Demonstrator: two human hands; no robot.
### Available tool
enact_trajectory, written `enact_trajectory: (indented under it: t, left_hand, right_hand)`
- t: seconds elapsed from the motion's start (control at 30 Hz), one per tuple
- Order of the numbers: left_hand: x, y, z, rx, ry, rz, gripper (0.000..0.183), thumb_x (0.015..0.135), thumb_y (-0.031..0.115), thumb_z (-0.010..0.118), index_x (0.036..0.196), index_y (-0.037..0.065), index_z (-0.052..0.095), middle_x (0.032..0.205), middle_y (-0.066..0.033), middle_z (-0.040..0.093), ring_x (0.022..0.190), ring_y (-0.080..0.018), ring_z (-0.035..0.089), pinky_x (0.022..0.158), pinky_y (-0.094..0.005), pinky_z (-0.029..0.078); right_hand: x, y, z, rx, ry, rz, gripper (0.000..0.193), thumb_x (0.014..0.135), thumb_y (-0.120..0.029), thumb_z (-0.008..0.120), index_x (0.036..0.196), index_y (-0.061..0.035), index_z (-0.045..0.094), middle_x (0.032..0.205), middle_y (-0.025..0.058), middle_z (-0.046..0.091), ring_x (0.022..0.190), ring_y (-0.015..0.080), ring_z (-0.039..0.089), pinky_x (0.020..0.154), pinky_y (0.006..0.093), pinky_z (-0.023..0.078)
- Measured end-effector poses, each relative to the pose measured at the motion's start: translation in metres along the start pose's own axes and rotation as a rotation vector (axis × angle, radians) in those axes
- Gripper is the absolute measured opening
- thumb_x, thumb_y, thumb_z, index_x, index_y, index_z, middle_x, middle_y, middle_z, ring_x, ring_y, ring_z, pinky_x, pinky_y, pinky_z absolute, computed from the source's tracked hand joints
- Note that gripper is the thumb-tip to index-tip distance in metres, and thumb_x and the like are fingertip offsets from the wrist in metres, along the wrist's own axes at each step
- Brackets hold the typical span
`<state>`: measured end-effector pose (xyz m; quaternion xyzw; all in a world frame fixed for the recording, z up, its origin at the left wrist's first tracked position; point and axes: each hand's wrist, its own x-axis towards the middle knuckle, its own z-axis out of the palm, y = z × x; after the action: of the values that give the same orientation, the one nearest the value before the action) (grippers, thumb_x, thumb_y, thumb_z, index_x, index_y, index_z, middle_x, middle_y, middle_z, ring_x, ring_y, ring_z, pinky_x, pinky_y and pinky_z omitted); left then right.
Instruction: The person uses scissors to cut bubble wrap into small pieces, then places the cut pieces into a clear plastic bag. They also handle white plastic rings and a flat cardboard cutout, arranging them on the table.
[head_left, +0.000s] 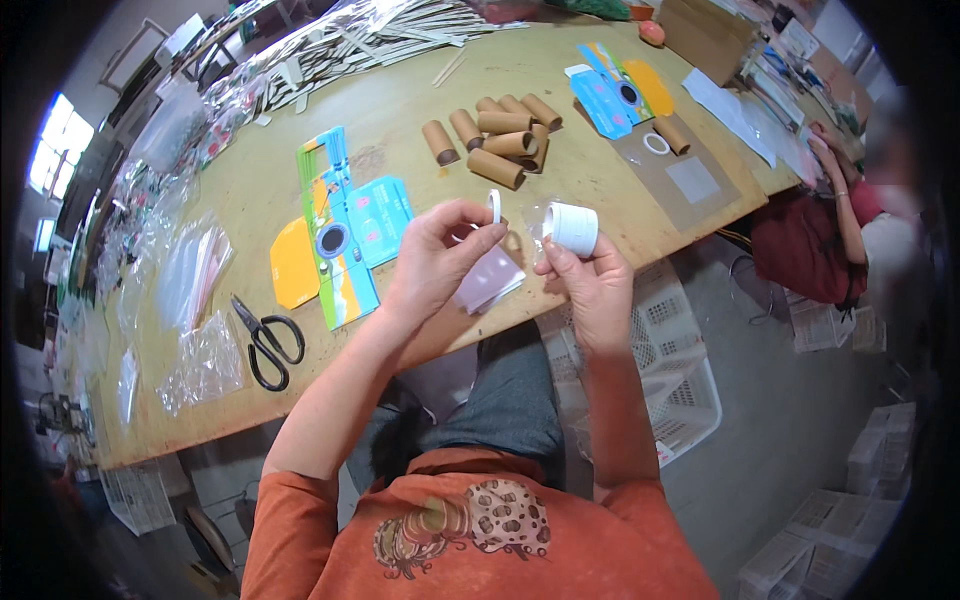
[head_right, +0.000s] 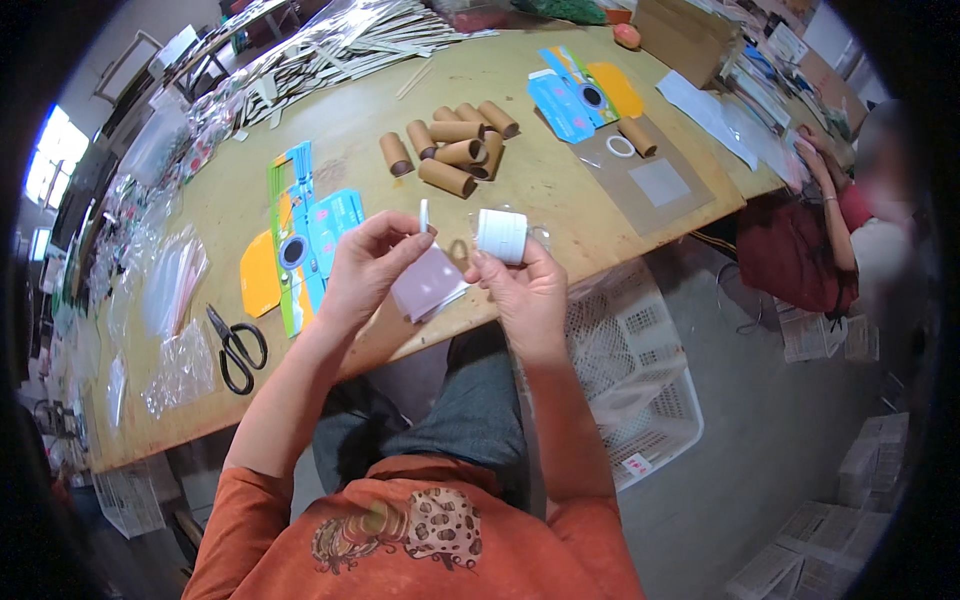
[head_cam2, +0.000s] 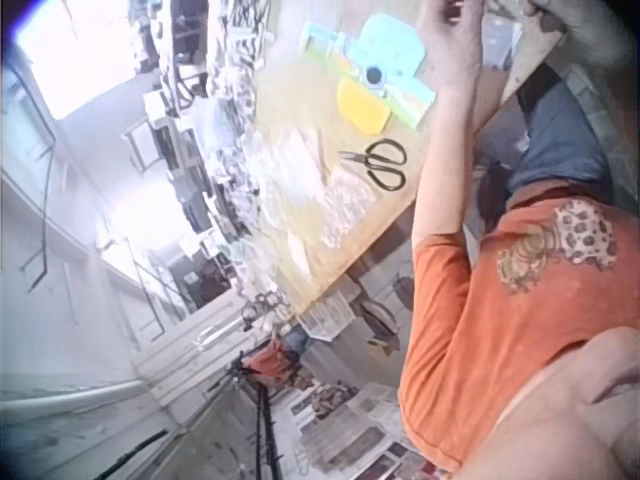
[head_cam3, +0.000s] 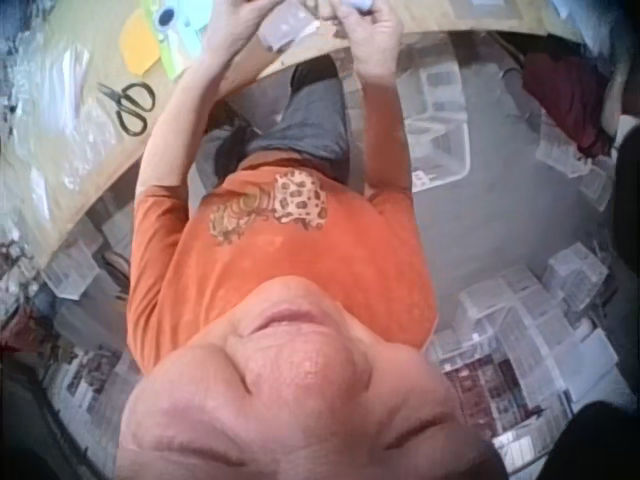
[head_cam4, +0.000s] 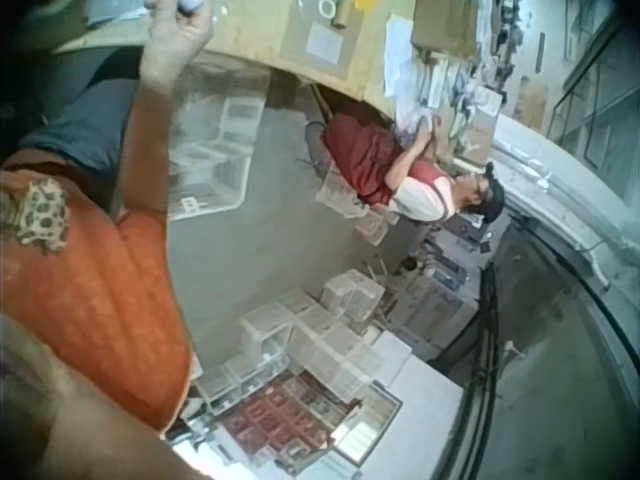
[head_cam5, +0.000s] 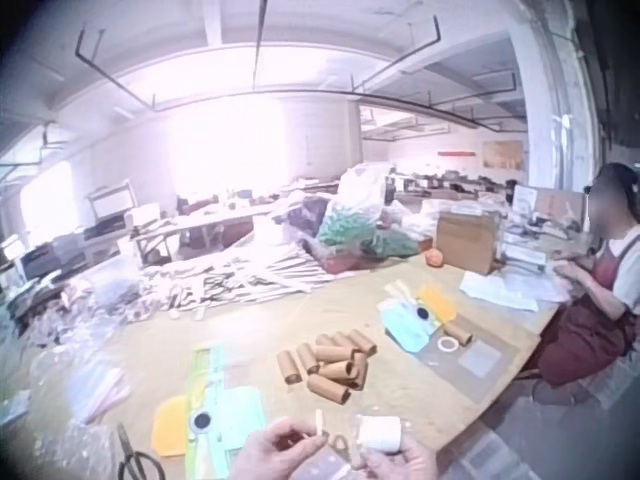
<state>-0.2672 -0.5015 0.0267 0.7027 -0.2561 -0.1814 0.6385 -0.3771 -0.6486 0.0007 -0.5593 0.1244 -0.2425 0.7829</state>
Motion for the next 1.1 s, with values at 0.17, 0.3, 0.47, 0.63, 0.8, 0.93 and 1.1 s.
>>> enact_trajectory:
  t: [0.17,0.3,0.47,0.63,0.8,0.93,1.1]
  left_hand:
    - [0.055,-0.043,-0.002,0.902,0.01,0.467,0.015,0.079,0.011,0.072,0.092,0.005,0.07,0.084,-0.0092,0.063,0.072,-0.0197,0.061,0.069,-0.0299,0.05]
    - [0.052,-0.017,0.017,0.706,-0.003,0.328,0.015,0.083,0.012,0.069,0.096,0.004,0.07,0.085,-0.0069,0.065,0.076,-0.0159,0.062,0.074,-0.0264,0.049]
    - [0.02,-0.003,0.053,-0.205,-0.267,-0.029,0.015,0.09,0.014,0.066,0.096,0.0,0.066,0.085,0.0012,0.065,0.082,-0.0053,0.057,0.073,-0.0211,0.046]
    - [0.022,-0.007,0.041,-0.373,-0.067,-0.169,0.012,0.086,0.013,0.07,0.09,0.003,0.066,0.077,-0.0003,0.063,0.073,-0.01,0.06,0.067,-0.0224,0.047]
    - [0.032,-0.024,0.02,0.925,-0.117,0.366,0.013,0.079,0.013,0.073,0.087,0.004,0.069,0.081,-0.0098,0.062,0.071,-0.0223,0.063,0.065,-0.033,0.051]
    - [0.034,-0.012,0.03,0.631,-0.114,0.271,0.017,0.083,0.014,0.071,0.095,0.003,0.069,0.079,-0.0052,0.063,0.072,-0.0166,0.062,0.068,-0.0295,0.051]
    - [0.031,-0.001,0.042,-0.258,-0.212,-0.119,0.014,0.088,0.015,0.069,0.094,0.002,0.066,0.081,0.0006,0.063,0.075,-0.0072,0.059,0.069,-0.0241,0.049]
  right_hand:
    - [0.006,0.002,-0.032,-0.038,0.006,0.057,0.021,0.089,-0.006,0.066,0.108,-0.001,0.061,0.086,0.0014,0.066,0.071,0.0059,0.061,0.061,0.0184,0.045]
    - [0.008,0.006,-0.039,0.037,-0.001,0.049,0.021,0.089,-0.003,0.065,0.109,-0.0002,0.061,0.088,0.0023,0.065,0.072,0.0067,0.061,0.062,0.0193,0.046]
    - [0.01,0.015,-0.032,0.119,-0.01,-0.017,0.024,0.089,0.001,0.062,0.113,0.0011,0.059,0.091,0.0032,0.064,0.077,0.0078,0.061,0.066,0.0211,0.048]
    - [0.01,0.015,-0.03,0.256,0.065,0.017,0.014,0.09,-0.004,0.063,0.104,-0.0009,0.061,0.083,0.0032,0.063,0.071,0.0071,0.058,0.067,0.0224,0.048]
    - [0.02,0.013,-0.043,0.026,0.078,-0.055,0.016,0.091,-0.006,0.063,0.105,-0.0001,0.06,0.084,0.0031,0.064,0.071,0.0076,0.059,0.067,0.0217,0.048]
    - [0.023,0.014,-0.037,0.055,0.017,-0.035,0.018,0.091,-0.005,0.062,0.108,0.001,0.059,0.089,0.0041,0.065,0.073,0.0081,0.06,0.067,0.0225,0.049]
    - [0.019,0.015,-0.02,0.089,-0.023,-0.038,0.019,0.091,-0.003,0.061,0.109,0.0015,0.059,0.092,0.0049,0.064,0.074,0.0093,0.061,0.067,0.0234,0.049]
